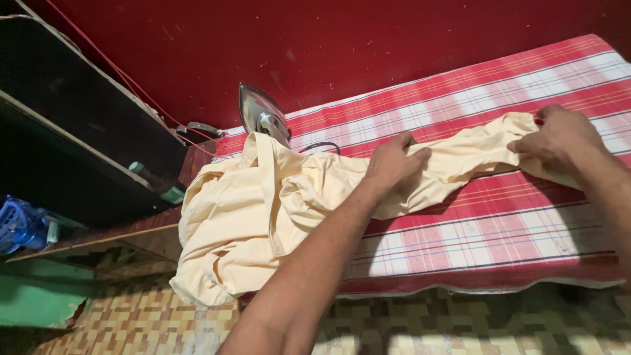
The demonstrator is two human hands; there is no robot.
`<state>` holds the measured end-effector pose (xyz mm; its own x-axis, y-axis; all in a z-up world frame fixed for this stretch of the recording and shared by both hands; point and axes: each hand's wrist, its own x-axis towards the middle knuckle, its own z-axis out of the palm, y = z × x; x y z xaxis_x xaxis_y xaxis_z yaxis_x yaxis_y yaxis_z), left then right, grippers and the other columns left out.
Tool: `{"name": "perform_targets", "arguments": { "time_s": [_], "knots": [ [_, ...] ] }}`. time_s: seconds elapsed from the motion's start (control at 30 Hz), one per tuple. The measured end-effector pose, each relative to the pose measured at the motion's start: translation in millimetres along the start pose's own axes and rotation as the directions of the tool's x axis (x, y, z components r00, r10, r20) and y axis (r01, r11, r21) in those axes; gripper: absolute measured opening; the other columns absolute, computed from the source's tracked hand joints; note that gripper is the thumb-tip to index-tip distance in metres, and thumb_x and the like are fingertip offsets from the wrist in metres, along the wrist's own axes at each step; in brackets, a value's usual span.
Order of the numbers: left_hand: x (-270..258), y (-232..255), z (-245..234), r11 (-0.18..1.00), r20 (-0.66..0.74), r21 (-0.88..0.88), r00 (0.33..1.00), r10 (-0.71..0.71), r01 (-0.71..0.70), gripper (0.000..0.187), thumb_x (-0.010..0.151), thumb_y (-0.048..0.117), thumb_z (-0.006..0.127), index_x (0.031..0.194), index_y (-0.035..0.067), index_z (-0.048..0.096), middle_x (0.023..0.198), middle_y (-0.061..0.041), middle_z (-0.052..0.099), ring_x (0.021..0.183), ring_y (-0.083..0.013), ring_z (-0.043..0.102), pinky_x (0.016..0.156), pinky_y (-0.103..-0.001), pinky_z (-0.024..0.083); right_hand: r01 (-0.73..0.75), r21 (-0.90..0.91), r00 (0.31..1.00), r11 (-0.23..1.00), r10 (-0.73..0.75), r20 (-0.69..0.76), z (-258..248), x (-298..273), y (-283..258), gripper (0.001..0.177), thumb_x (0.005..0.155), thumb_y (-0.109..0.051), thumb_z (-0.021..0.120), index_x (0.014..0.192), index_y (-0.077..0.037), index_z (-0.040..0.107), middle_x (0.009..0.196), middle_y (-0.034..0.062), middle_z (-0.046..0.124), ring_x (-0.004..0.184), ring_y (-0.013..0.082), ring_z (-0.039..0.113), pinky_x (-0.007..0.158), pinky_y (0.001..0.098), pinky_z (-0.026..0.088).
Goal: The person irons a light-colored shirt on a table covered with a red and white checkered cloth. They use an electric iron to smooth the fabric, frequently adjusting and repositioning the shirt to iron different sections.
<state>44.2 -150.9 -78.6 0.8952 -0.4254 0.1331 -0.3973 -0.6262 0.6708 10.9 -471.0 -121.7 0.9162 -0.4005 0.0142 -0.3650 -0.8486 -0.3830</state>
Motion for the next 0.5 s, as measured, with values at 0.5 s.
{"name": "perform_targets", "arguments": {
  "time_s": [0.5],
  "knots": [
    [-14.0, -5.4, -10.4, 0.990, -0.101, 0.085, 0.989, -0.107, 0.116, 0.038, 0.094, 0.037, 0.060, 0.118, 0.008, 0.061, 0.103, -0.020, 0.074, 0.106, -0.0454, 0.065, 0.093, -0.055, 0.049, -0.379, 0.153, 0.919, 0.913, 0.351, 0.181, -16.5, -13.7, -3.8, 0.053, 0.098, -0.042, 0.074, 0.124, 0.003, 0.061, 0.094, 0.0284, 0.077, 0.074, 0.0366, 0.076, 0.063, 0.0488, 0.060]
  ]
}}
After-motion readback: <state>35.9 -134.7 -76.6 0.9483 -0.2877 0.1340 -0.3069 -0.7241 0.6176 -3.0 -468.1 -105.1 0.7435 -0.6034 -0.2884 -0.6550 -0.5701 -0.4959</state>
